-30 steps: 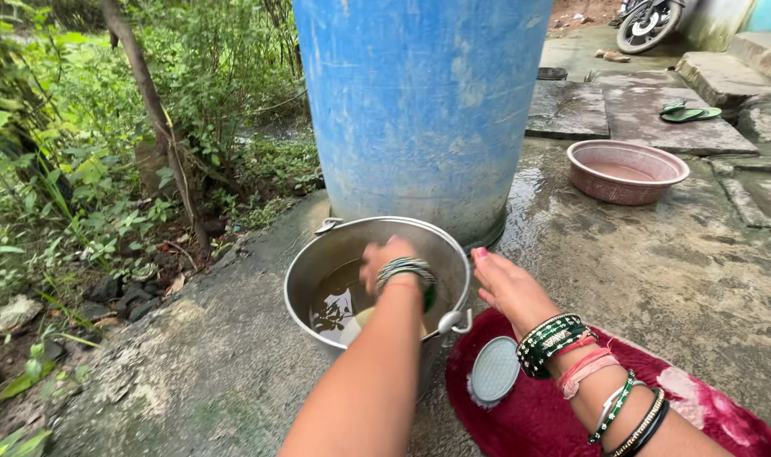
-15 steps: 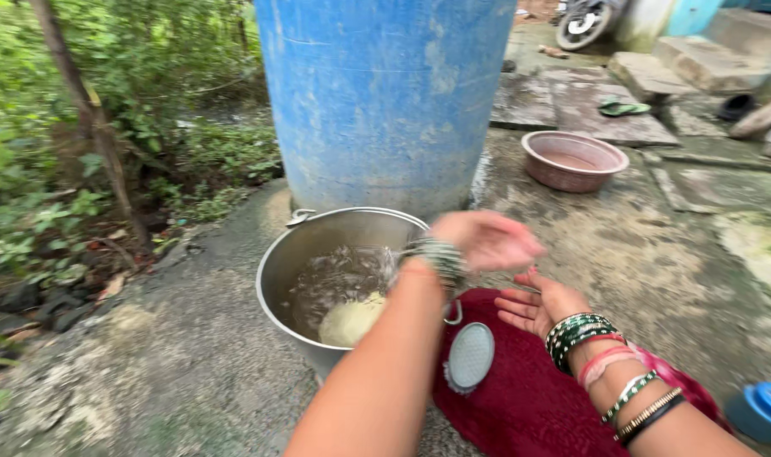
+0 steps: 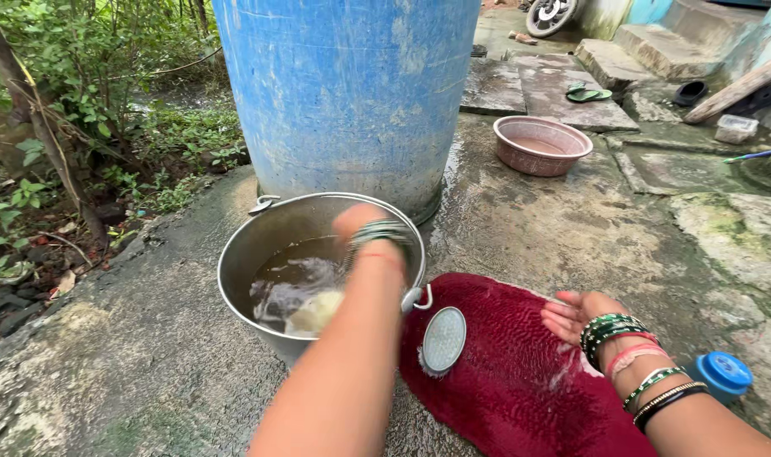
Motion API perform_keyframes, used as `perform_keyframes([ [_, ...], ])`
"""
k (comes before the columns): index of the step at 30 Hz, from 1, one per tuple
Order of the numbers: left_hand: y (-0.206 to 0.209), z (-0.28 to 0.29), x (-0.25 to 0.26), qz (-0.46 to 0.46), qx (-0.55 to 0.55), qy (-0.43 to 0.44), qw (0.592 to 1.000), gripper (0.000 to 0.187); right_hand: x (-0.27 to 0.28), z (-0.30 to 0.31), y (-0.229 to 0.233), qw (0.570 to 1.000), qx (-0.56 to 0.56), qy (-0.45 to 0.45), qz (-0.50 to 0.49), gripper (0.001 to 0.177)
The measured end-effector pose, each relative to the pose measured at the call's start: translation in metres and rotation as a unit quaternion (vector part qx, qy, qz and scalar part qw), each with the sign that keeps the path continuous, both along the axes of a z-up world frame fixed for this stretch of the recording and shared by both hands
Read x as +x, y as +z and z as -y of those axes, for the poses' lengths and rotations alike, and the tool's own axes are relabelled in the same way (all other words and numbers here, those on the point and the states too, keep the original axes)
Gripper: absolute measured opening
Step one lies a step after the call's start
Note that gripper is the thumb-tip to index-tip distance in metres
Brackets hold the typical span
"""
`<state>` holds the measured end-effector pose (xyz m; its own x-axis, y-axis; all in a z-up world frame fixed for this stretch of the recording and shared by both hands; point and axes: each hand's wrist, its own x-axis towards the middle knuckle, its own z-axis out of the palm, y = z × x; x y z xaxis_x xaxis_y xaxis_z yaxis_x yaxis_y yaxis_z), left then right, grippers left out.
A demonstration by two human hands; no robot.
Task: The person scrubs a small red rug by hand using a brush, dipping the brush into a bucket of water and applying it to the rug surface repeatedly.
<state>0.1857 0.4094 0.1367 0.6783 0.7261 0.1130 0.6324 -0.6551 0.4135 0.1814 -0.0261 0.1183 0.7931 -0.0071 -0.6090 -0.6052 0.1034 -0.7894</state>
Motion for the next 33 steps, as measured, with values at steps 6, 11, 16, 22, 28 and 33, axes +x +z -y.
perform_keyframes([
  [6,-0.041,-0.062,-0.085,0.156,-0.522,0.15,0.825,0.032,-0.055,-0.087,0.086,0.993,0.057,0.098,0.028,0.039],
  [11,-0.015,-0.039,-0.098,0.425,-0.807,0.088,0.401,0.048,-0.081,-0.126,0.112,0.985,0.08,0.146,0.053,0.04],
  [16,0.061,0.074,-0.033,0.206,-0.79,-0.373,0.441,0.034,-0.072,-0.124,0.097,0.986,0.093,0.134,0.042,0.038],
  [22,0.063,0.267,0.024,0.078,-0.009,-0.54,0.838,0.036,-0.043,-0.068,0.041,0.991,0.133,0.002,-0.014,0.039],
  [28,0.055,0.115,0.031,0.106,0.135,-0.216,0.961,0.027,-0.044,-0.017,0.023,0.996,0.079,-0.039,-0.016,0.042],
  [33,0.03,-0.012,-0.07,-0.134,-0.142,0.019,0.981,0.028,-0.04,-0.007,0.033,0.998,0.053,-0.024,0.003,0.041],
])
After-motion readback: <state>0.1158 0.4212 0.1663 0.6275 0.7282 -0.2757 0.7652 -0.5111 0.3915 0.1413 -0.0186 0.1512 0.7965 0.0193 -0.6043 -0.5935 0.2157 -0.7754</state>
